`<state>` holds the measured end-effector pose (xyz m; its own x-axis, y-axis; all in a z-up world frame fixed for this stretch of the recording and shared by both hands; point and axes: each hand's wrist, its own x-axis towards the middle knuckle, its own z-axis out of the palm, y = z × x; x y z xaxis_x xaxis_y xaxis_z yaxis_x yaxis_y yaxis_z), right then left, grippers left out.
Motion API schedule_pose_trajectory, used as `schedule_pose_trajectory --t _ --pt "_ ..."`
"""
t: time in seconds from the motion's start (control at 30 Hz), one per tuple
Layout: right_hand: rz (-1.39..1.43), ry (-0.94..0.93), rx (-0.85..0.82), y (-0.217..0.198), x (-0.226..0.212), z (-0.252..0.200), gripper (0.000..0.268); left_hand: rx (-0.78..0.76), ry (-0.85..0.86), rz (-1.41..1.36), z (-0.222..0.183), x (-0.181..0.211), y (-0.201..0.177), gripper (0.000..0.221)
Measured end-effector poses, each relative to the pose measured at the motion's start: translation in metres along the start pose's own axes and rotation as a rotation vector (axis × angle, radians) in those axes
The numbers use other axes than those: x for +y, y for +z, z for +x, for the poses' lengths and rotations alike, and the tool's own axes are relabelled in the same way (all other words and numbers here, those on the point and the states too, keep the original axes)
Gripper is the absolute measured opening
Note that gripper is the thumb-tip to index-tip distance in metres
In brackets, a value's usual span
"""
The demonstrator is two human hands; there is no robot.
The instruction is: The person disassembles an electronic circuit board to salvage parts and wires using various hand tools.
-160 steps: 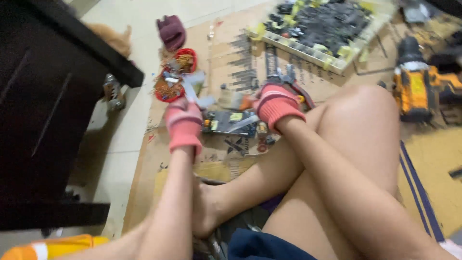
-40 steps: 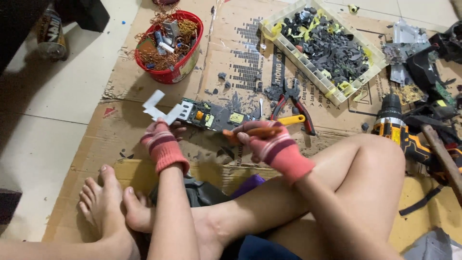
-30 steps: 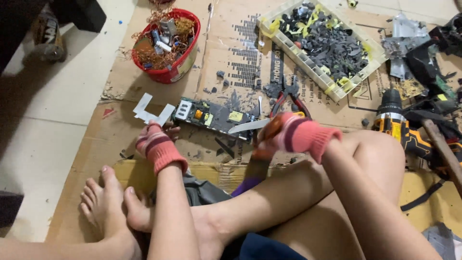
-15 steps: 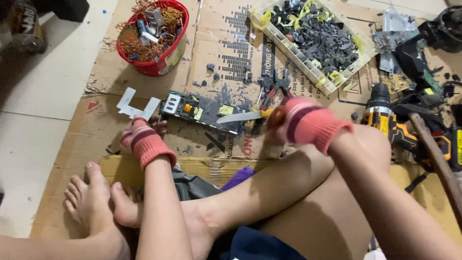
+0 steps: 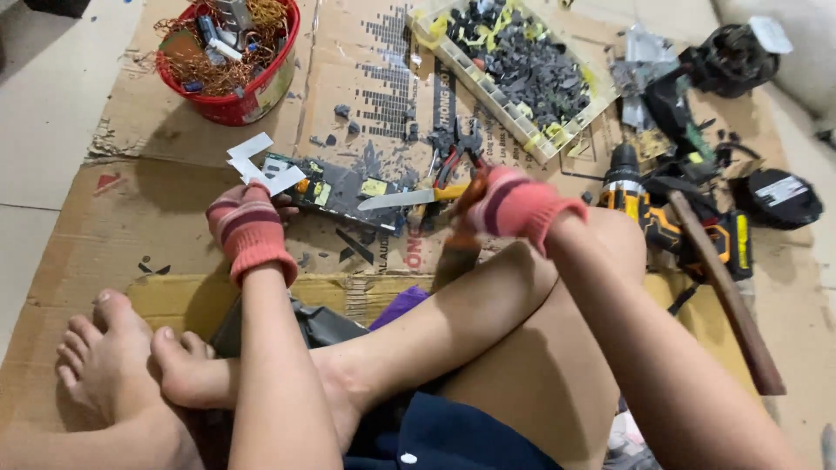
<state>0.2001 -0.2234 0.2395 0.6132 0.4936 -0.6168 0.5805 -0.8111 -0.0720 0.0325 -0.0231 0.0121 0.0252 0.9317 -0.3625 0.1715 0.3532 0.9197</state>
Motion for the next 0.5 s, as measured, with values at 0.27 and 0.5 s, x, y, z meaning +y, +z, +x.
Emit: schedule_pose_trajectory --t 0.27,0.5 --pt "0.949 -0.033 -0.026 0.016 0.024 -0.002 0.041 0.025 -0.069 -0.264 0.007 -0.011 0.002 0.022" --pt "0.465 -0.021 0.036 0.019 0.072 0.019 0.038 0.031 -0.229 -0.34 -0.031 0.01 0.008 0.017"
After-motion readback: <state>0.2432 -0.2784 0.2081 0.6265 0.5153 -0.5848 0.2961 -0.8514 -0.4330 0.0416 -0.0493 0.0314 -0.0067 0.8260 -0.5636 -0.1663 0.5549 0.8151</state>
